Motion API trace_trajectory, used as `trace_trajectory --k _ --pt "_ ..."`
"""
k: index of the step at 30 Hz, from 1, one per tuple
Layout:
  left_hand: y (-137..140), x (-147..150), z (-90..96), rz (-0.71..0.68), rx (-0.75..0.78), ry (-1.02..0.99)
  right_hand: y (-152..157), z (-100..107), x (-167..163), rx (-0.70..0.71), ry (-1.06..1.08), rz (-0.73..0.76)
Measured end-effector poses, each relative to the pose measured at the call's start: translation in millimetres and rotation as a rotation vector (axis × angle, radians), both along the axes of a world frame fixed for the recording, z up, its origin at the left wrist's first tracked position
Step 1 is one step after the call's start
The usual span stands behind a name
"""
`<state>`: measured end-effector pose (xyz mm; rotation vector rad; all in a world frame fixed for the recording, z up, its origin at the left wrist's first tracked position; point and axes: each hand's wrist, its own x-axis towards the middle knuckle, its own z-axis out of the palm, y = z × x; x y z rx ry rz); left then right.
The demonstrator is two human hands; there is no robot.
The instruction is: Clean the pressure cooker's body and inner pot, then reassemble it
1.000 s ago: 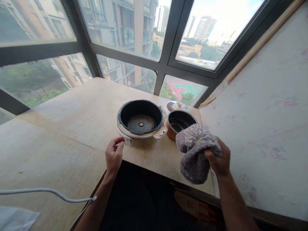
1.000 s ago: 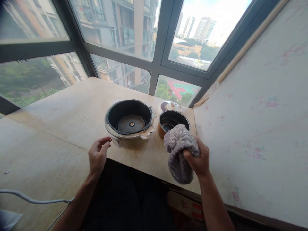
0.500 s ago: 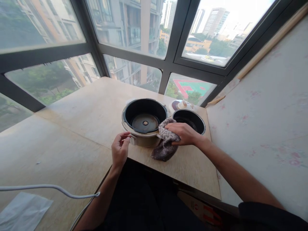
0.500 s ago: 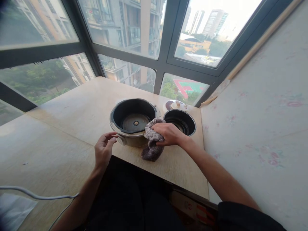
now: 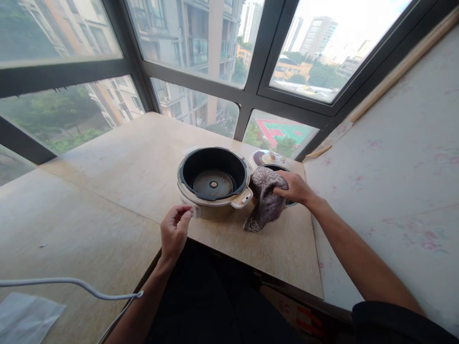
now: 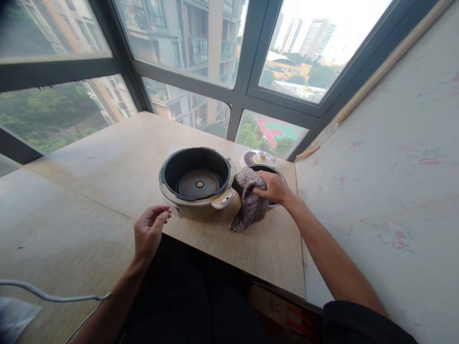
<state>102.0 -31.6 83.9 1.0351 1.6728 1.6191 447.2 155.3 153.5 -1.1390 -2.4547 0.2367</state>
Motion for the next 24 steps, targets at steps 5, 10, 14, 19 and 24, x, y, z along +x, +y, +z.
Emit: trace_trajectory --k 5,10,14,19,24 --pt "-1 37 9.4 -0.436 -0.205 -0.175 -9 3 8 -0.029 0.242 -0.206" --pt "33 84 10.6 -0.607 -0.343 -0.496 -4 -4 6 -0.061 0.462 -0.344" --pt "55 110 6.3 -0.518 -0.372 -0.708 9 -6 -7 0.07 0.567 -0.389" --pt "54 121 0.6 -0.433 -0.264 -0.824 34 -4 -46 0.174 0.409 -0.297" --pt "45 112 -2.0 -0.451 -0.249 -0.799 61 0 -81 0.036 -0.088 -0.121"
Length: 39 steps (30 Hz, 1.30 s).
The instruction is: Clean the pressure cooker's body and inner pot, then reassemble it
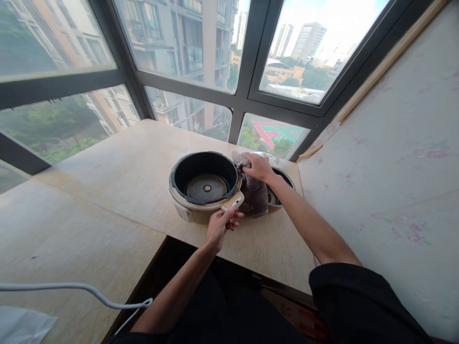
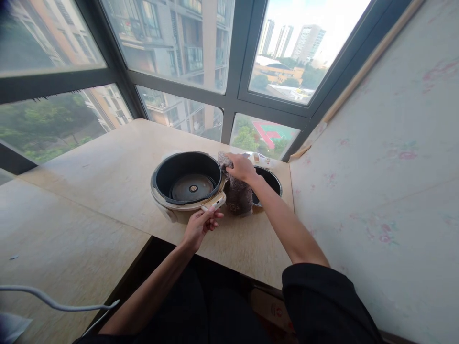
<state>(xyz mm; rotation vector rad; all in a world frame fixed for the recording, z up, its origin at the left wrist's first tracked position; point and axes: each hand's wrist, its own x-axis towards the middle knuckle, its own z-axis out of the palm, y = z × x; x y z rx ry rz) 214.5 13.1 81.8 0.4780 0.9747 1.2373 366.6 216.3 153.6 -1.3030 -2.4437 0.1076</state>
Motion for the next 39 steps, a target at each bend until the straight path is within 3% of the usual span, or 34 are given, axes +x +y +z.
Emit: trace_trajectory --k 3,8,12,15,19,22,24,28,34,39 --pt "-4 -7 -1.2 -0.021 0.013 0.019 3 10 -2 -0.115 -0.246 0.045" --pt "-7 -13 -3.8 -0.042 0.031 0.043 -24 33 5 -0.117 -0.572 0.168" --pt "-8 -16 -4.8 -0.062 0.052 0.063 -46 43 2 -0.103 -0.646 0.259" --pt "-13 -23 -4.2 -0.078 0.048 0.078 -52 41 9 -0.158 -0.489 0.322" --pt "-20 -34 -2.5 -0.114 0.042 0.102 -59 29 44 -0.426 0.059 0.41" --pt "-22 -37 -1.4 -0.121 0.033 0.109 -77 21 81 -0.658 0.436 0.326" --pt "-22 -38 -1.3 -0.124 0.026 0.112 -93 17 102 -0.718 0.58 0.222" --pt "-22 -45 -2.6 -0.12 0.02 0.139 -124 11 121 -0.637 0.776 0.031" --pt "-27 -78 -4.2 -0.081 0.041 0.229 -141 -7 106 -0.375 0.987 -0.251" --pt "-31 -87 -2.0 -0.043 0.058 0.282 -136 -7 74 -0.219 0.936 -0.235"
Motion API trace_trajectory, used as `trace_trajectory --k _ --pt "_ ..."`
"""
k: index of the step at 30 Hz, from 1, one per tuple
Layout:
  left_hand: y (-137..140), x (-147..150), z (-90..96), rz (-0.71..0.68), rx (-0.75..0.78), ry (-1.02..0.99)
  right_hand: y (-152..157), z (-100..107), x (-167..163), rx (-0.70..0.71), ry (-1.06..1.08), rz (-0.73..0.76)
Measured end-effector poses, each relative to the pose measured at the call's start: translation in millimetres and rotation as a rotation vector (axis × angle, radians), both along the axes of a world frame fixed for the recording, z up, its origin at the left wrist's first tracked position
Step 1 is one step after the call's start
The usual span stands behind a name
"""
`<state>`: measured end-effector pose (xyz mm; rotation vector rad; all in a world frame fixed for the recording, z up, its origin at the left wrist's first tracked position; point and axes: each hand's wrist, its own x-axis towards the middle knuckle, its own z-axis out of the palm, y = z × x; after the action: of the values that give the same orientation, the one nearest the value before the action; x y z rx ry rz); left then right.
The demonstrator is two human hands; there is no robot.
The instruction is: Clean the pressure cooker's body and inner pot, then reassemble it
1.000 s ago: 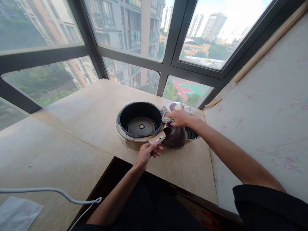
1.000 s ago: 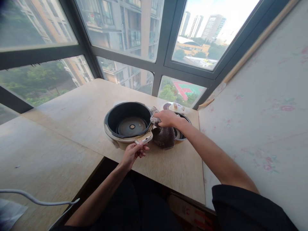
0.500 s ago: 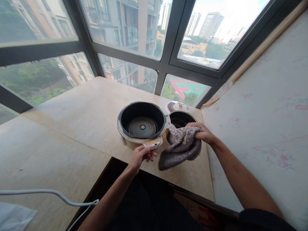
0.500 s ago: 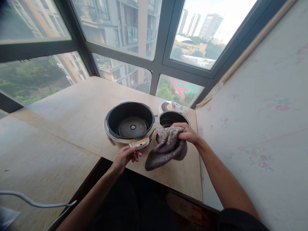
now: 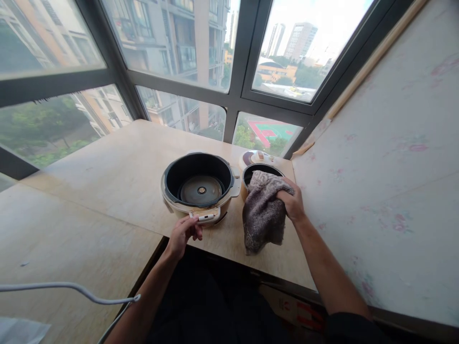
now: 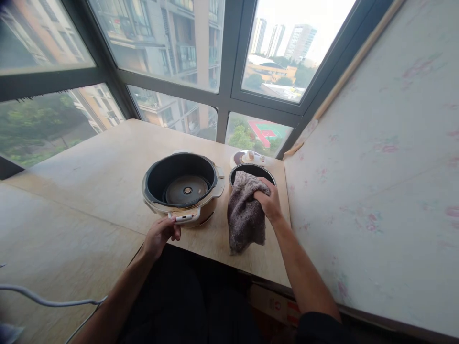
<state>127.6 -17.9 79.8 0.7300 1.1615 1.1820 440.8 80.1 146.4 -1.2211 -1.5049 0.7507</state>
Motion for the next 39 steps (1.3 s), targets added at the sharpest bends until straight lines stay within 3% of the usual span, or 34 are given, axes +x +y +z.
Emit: trace_trajectory --k 4,6,9,13,17,23,28,33,36,39 --pt "-4 -2 1.2 0.082 0.029 0.013 13 2 -33 0.119 -0.21 0.072" --pt "-5 -5 1.9 0.104 0.034 0.015 23 -5 -45 0.123 -0.216 0.107" --pt "-8 -12 3.5 0.116 0.03 0.003 37 -25 -51 0.039 -0.034 0.167" --pt "-8 -17 5.7 0.132 0.011 -0.009 41 -55 -42 -0.037 0.236 0.058" --pt "-7 -23 6.3 0.165 0.008 -0.025 32 -73 -31 -0.045 0.287 -0.014" --pt "-6 -34 6.6 0.235 0.0 -0.063 28 -84 -28 -0.086 0.302 -0.034" --pt "-6 -43 10.3 0.302 -0.023 -0.089 31 -82 -39 -0.084 0.306 -0.016" --pt "-4 -53 7.2 0.296 -0.021 -0.096 12 -68 -55 -0.005 0.195 0.012" --pt "-4 -57 3.8 0.273 -0.01 -0.104 2 -54 -66 0.073 -0.035 0.101" --pt "-5 -58 2.2 0.262 0.0 -0.11 -1 -36 -78 0.116 -0.416 0.251"
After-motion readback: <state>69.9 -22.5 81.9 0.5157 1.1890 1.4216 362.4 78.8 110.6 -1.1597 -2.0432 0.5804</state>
